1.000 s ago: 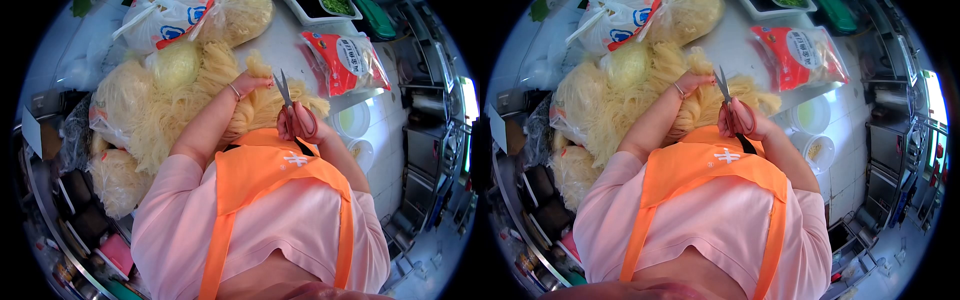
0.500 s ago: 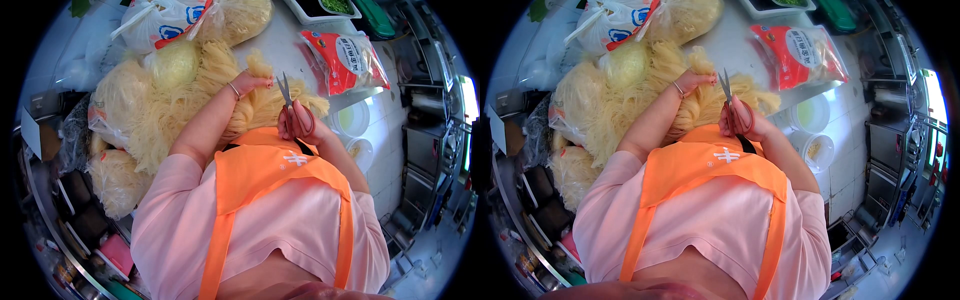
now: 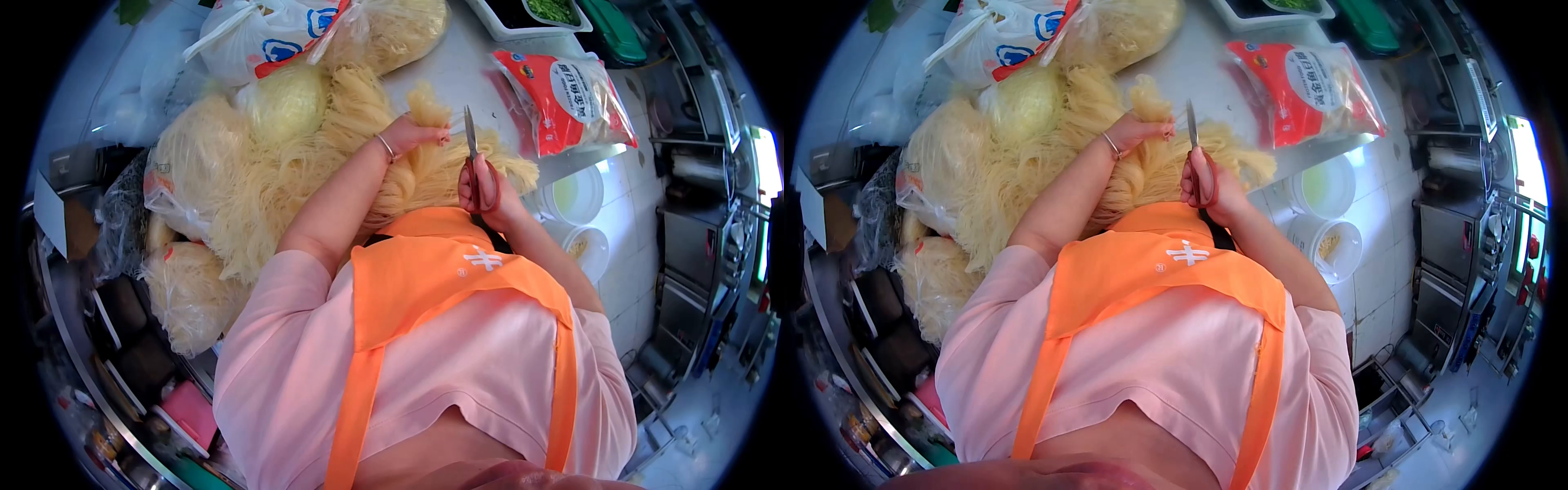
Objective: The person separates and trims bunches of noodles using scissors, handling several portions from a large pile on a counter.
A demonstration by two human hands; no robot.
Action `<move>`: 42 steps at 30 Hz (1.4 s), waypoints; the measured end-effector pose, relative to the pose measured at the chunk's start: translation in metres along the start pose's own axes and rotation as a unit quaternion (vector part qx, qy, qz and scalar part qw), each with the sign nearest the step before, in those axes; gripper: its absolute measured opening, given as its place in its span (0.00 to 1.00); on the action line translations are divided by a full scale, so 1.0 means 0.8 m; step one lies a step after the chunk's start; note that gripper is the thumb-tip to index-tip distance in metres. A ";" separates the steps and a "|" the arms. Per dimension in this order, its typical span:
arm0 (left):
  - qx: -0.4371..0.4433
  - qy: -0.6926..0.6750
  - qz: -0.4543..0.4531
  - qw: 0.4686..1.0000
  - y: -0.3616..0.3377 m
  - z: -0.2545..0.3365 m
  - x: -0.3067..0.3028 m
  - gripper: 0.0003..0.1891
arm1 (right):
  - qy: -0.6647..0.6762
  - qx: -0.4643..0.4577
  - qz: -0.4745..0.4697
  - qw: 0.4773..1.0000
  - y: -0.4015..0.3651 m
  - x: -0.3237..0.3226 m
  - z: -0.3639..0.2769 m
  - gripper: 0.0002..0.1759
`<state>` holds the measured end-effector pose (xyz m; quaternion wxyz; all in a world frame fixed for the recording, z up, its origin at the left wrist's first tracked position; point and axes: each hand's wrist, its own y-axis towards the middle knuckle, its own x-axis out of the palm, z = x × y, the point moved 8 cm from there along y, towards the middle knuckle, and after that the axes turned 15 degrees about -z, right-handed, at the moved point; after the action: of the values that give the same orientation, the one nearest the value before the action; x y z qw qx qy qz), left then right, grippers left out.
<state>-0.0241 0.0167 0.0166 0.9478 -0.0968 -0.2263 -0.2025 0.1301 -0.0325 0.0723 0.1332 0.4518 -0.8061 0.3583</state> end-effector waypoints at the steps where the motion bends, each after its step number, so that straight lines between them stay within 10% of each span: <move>1: 0.001 -0.001 -0.004 1.000 0.000 0.001 0.001 0.10 | -0.011 0.002 0.022 1.000 0.000 -0.003 0.001 0.30; 9: 0.001 -0.004 0.003 1.000 -0.002 0.004 0.002 0.09 | 0.001 -0.005 0.080 0.997 -0.004 -0.002 -0.003 0.28; 25: 0.017 -0.006 0.065 0.998 -0.001 0.002 -0.013 0.11 | 0.055 0.078 -0.160 0.983 -0.005 0.032 0.023 0.34; 42: -0.017 -0.007 -0.001 1.000 -0.002 0.005 0.004 0.14 | 0.060 -0.044 -0.044 0.996 0.024 -0.004 -0.002 0.32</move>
<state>-0.0240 0.0156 0.0220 0.9442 -0.1139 -0.2294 -0.2070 0.1159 -0.0226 0.0628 0.2165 0.4578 -0.7910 0.3432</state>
